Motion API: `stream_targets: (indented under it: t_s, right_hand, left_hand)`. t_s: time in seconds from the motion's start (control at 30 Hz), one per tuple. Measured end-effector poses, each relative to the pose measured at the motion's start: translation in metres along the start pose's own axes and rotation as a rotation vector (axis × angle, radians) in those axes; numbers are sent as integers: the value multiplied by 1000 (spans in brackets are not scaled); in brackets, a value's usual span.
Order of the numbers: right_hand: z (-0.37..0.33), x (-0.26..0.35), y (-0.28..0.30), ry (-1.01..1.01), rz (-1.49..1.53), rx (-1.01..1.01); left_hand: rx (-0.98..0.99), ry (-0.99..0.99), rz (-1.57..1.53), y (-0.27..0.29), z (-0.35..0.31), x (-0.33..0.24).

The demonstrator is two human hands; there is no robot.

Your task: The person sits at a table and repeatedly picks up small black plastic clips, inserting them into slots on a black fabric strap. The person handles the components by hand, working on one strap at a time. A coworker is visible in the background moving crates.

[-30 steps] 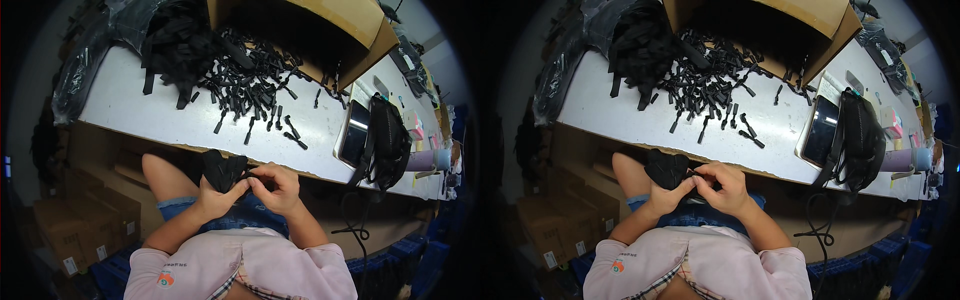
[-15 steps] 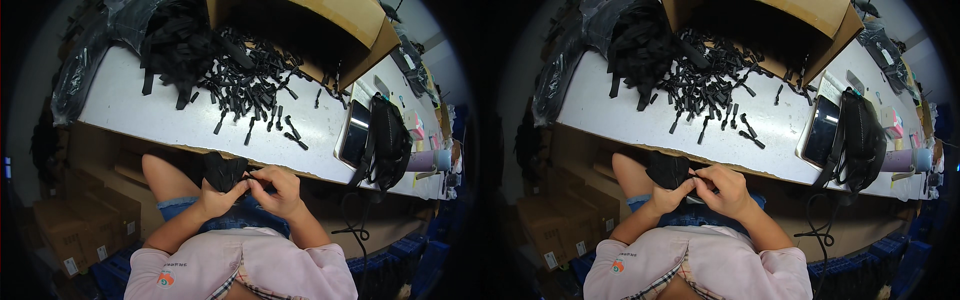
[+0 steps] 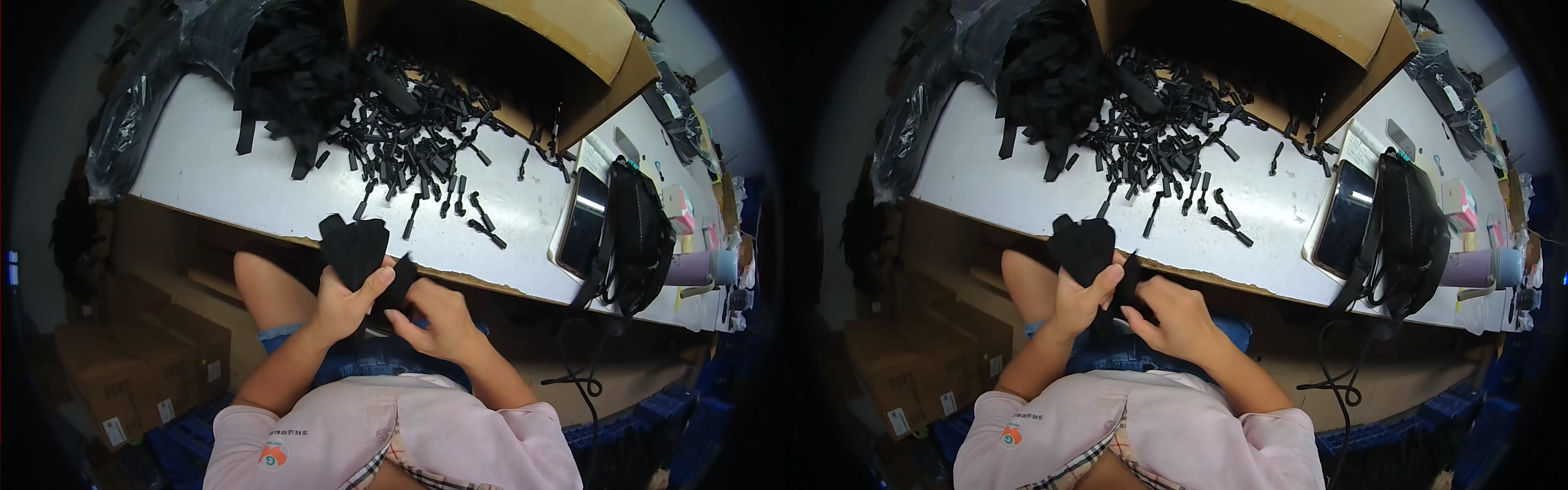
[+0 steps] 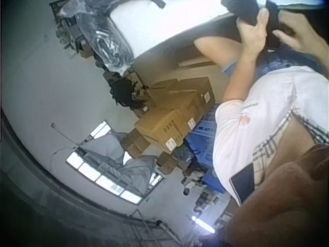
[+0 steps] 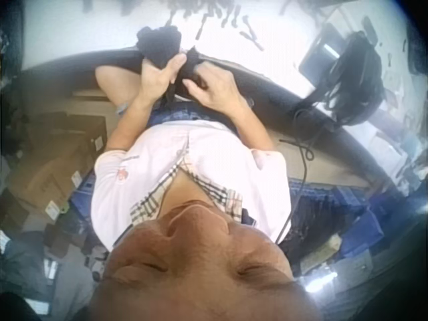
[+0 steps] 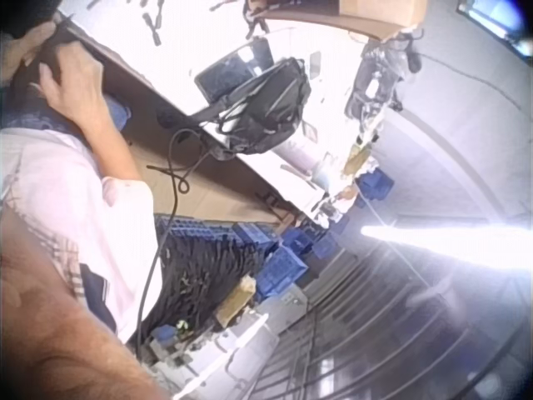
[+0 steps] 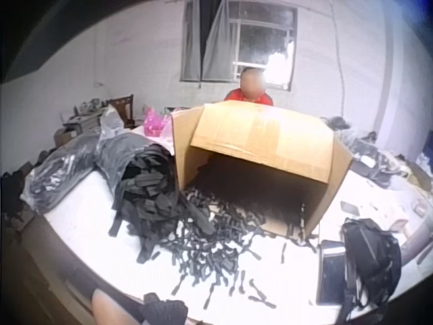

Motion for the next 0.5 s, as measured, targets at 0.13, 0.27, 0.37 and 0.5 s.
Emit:
stream_targets:
  t_s: [0.13, 0.27, 0.37, 0.5]
  right_hand:
    - [18, 24, 29, 235, -186, -301]
    - [16, 24, 22, 266, -238, -213]
    - [11, 23, 21, 297, -220, -248]
    - [-1, -8, 22, -74, 189, -351]
  left_hand:
    - [47, -44, 105, -11, 2, 9]
    - [185, 7, 47, -19, 1, 15]
    - [253, 113, -42, -22, 1, 18]
    - [205, 45, -175, -20, -2, 12]
Point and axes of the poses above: each hand's wrist, its own z-axis towards the middle knuckle, its own y-axis out of the back of the hand, x = y × z, the point moved 8 cm from there along z, towards the middle knuckle, and after that the axes turned 13 degrees about y, right-handed, at the moved point
